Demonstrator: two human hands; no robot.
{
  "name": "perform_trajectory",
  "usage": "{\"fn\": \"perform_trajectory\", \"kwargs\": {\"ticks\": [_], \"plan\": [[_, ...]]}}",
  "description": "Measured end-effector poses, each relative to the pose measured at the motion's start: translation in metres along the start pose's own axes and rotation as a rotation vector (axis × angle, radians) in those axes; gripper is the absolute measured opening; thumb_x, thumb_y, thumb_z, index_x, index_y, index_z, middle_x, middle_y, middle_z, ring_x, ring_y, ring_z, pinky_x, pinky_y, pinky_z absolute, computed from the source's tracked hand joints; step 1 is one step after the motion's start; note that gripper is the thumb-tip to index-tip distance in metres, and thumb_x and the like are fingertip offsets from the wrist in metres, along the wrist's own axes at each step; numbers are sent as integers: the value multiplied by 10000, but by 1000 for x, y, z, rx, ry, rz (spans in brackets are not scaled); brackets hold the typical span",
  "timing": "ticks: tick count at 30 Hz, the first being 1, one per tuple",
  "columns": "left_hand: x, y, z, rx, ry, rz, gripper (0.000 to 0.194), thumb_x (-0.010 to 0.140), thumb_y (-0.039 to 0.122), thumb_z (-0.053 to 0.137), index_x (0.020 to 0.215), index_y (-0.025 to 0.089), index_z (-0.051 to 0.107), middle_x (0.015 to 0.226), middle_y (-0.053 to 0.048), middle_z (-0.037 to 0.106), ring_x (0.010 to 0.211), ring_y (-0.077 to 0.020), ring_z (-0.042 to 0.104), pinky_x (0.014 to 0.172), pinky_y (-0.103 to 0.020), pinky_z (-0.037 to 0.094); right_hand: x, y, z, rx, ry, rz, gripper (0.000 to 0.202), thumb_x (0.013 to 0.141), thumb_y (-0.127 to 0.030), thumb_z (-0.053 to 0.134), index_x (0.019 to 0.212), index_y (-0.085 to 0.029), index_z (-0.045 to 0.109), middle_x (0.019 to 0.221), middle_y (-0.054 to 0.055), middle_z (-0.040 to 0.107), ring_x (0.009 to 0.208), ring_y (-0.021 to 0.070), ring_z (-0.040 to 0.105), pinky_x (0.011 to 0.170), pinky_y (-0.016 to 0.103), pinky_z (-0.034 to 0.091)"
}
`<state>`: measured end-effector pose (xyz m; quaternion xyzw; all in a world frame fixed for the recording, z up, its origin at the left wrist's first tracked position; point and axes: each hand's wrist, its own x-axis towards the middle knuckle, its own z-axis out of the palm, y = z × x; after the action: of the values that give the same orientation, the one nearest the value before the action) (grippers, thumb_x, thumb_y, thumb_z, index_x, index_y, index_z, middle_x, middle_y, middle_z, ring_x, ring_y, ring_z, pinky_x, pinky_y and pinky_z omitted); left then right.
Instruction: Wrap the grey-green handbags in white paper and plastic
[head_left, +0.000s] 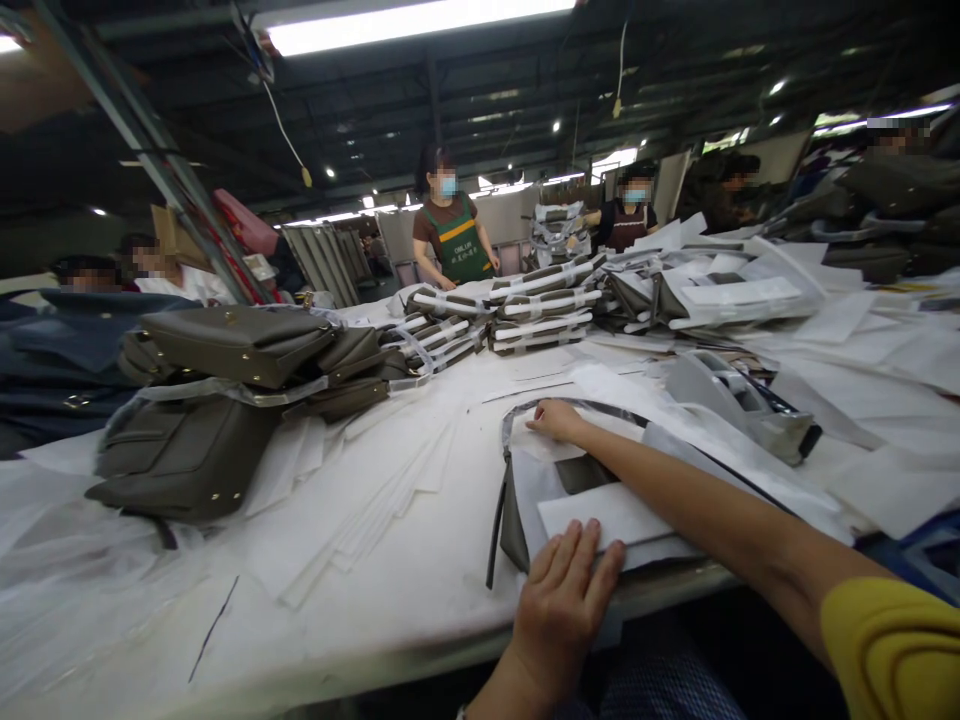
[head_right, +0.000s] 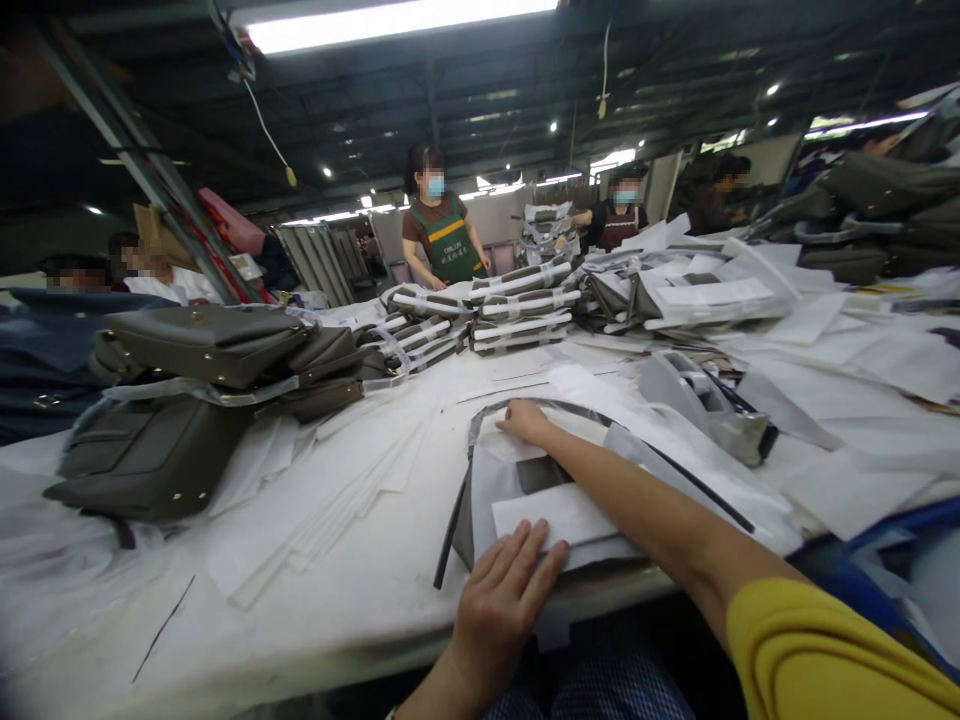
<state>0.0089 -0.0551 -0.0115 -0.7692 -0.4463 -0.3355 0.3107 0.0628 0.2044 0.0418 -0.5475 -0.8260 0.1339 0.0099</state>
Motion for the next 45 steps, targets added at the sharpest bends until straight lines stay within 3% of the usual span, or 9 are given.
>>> {"fn": "perform_trajectory", "kwargs": {"ticks": [5, 9, 17, 22, 26, 31, 37, 41, 45], "plan": [[0, 1, -1, -19, 4, -9, 345, 987, 184, 506, 1308, 233, 623, 1326, -51, 652, 1224, -205, 617, 959, -305, 556, -10, 13, 3, -8, 37, 51, 478, 849, -491, 697, 1092, -81, 663, 1223, 219, 651, 1172, 307, 602, 972, 406, 474], [5, -3, -2, -32, 17, -12, 336, 998, 173, 474, 1284, 234, 640, 1294, -44, 673, 1188, -194, 642, 933, -298, 568, -3, 15, 4, 116, -62, 70, 291, 925, -404, 634, 1056, -146, 662, 1124, 82, 675, 1020, 213, 644, 914, 429, 522], [9, 7, -9, -41, 15, 13, 315, 1004, 184, 467, 1247, 228, 662, 1281, -33, 681, 1180, -192, 646, 917, -297, 575, -7, 16, 5, 693, -44, 65, 230, 869, -337, 707, 802, -148, 595, 682, -13, 643, 611, 97, 616, 560, 203, 520], [8, 10, -11, -44, 0, 6, 327, 1005, 174, 460, 1267, 226, 649, 1278, -31, 684, 1177, -187, 647, 921, -294, 570, -25, 4, -14, 1029, 9, -37, 318, 735, -313, 837, 883, -156, 603, 787, 48, 737, 727, 147, 707, 659, 251, 596], [13, 7, -14, -62, -61, -7, 354, 1029, 192, 396, 1304, 228, 617, 1312, -6, 664, 1194, -169, 633, 972, -311, 544, -56, -3, -32, 1143, -30, -163, 416, 667, -349, 874, 975, -131, 700, 892, 101, 773, 824, 198, 732, 782, 323, 608], [16, -1, -19, -118, -89, -41, 349, 1042, 205, 370, 1293, 198, 612, 1304, 20, 669, 1188, -143, 623, 1177, -395, 353, -119, 4, -37, 922, -1, -447, 261, 804, -390, 735, 977, -203, 792, 976, 49, 784, 959, 234, 726, 934, 356, 551], [4, -10, -16, -204, -137, -48, 346, 1007, 206, 471, 1332, 204, 586, 1291, -35, 678, 1193, -188, 618, 1047, -348, 474, -183, 24, -12, 574, 171, -737, 248, 898, -163, 591, 1043, -244, 775, 1080, 36, 756, 975, 174, 710, 888, 267, 553], [-3, -8, -13, -238, -61, -130, 259, 958, 218, 571, 1200, 174, 653, 1107, -78, 739, 1062, -214, 674, 1008, -366, 506, -202, 33, 2, 504, 247, -821, 338, 886, -69, 550, 1118, -225, 741, 1119, 57, 728, 1016, 148, 689, 911, 242, 551], [-10, -5, -11, -261, 10, -191, 207, 989, 216, 503, 1112, 137, 649, 1048, -101, 744, 1035, -206, 683, 989, -360, 524, -215, 39, 13, 458, 353, -864, 377, 884, -31, 532, 1179, -193, 701, 1117, 73, 737, 1046, 156, 687, 938, 261, 564]]}}
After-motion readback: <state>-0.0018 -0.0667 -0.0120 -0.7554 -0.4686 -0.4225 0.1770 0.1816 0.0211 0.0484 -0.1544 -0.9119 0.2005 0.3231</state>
